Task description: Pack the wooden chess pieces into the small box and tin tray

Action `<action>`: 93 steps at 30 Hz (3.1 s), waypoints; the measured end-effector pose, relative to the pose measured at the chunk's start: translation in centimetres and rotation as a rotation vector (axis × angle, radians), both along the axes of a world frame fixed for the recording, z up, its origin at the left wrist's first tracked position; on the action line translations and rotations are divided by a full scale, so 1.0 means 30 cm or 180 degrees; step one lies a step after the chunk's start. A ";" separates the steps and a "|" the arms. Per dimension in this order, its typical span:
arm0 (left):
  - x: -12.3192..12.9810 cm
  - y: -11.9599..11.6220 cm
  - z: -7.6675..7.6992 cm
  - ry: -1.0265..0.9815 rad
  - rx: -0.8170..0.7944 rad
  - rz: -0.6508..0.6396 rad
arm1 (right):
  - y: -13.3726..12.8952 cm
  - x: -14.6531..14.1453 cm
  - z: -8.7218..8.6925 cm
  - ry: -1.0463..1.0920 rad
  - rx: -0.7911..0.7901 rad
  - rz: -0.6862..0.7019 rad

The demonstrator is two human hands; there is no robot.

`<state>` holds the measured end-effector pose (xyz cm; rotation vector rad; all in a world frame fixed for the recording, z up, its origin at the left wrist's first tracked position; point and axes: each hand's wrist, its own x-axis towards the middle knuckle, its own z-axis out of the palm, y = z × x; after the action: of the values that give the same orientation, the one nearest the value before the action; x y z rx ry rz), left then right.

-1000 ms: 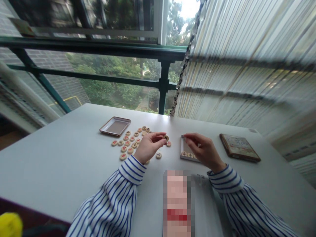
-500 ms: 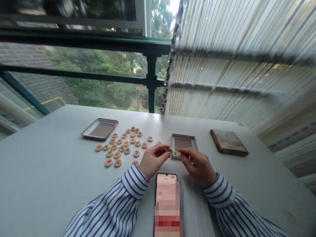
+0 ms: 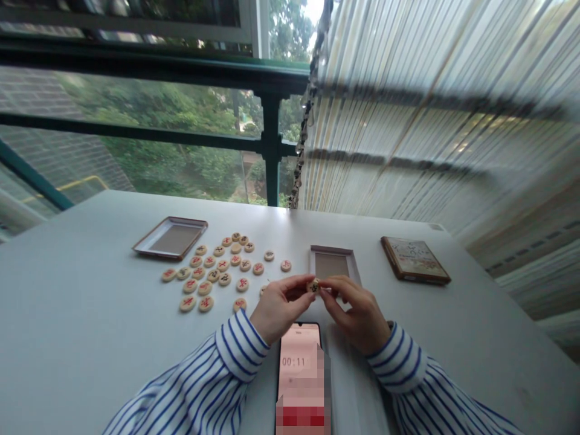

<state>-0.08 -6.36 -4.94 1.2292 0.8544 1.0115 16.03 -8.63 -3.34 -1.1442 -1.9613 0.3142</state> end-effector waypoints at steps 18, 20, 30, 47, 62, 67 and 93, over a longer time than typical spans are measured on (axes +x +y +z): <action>-0.007 0.002 0.003 -0.0060 0.0058 -0.0027 | 0.004 0.005 -0.019 0.0353 -0.0430 0.0008; -0.006 0.005 -0.001 -0.0087 0.0079 -0.0020 | 0.005 0.005 -0.022 0.0364 -0.0424 0.0015; -0.008 -0.004 -0.002 -0.0100 0.0073 -0.0073 | 0.004 0.004 -0.018 0.0332 -0.0417 0.0061; -0.006 -0.005 0.009 -0.0061 0.0056 0.0075 | 0.003 0.002 -0.011 0.0327 -0.0409 -0.0085; -0.005 -0.003 0.000 -0.0266 0.0002 0.0191 | 0.002 0.000 -0.010 0.0334 -0.0403 -0.0024; -0.009 0.002 -0.010 -0.0286 0.0024 0.0175 | 0.001 0.000 -0.014 0.0388 -0.0383 -0.0059; -0.006 0.006 0.008 -0.0175 0.0001 0.0272 | 0.003 -0.003 -0.021 0.0158 -0.0132 0.0123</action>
<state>-0.25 -6.19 -4.71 1.1681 0.8700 1.1093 15.94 -8.53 -3.96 -1.1153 -1.9432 0.4016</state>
